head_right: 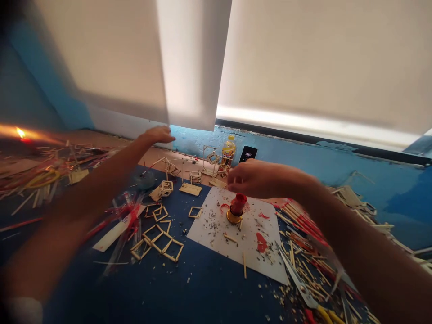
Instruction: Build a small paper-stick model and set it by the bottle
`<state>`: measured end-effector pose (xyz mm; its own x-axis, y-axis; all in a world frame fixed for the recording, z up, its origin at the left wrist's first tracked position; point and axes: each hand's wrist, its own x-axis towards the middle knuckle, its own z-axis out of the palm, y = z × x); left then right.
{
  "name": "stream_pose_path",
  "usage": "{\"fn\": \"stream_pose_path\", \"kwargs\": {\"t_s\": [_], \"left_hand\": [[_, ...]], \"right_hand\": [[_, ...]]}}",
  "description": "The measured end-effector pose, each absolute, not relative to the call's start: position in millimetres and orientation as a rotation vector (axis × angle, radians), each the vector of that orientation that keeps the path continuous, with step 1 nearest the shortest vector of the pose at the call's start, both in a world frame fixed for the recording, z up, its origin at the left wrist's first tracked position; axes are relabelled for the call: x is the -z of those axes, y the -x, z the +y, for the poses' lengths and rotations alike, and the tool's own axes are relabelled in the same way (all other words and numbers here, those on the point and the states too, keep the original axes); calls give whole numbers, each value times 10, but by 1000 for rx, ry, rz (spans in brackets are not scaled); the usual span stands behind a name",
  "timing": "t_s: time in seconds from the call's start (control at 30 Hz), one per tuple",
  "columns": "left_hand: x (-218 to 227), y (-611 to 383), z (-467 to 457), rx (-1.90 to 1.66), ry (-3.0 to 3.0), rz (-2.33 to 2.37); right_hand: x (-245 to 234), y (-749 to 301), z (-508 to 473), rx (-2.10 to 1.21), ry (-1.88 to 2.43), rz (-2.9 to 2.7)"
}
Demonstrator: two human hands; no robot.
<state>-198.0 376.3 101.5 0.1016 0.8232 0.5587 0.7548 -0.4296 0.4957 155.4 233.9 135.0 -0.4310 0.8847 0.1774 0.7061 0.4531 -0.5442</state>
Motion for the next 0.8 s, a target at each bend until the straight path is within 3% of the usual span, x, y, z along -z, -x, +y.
{"fn": "stream_pose_path", "kwargs": {"t_s": [0.17, 0.37, 0.53, 0.8], "left_hand": [[-1386, 1871, 3788, -1337, -2210, 1836], [-1218, 1659, 3228, -1447, -2330, 1574], [-944, 1590, 3151, -1217, -2446, 1423], [-599, 1401, 3334, -790, -2592, 1321]], "right_hand": [[-608, -700, 2460, -753, 1433, -2321], [230, 111, 2788, -623, 1716, -1810], [450, 236, 3073, -450, 1806, -1517], [643, 232, 3394, -462, 1728, -1485]]}}
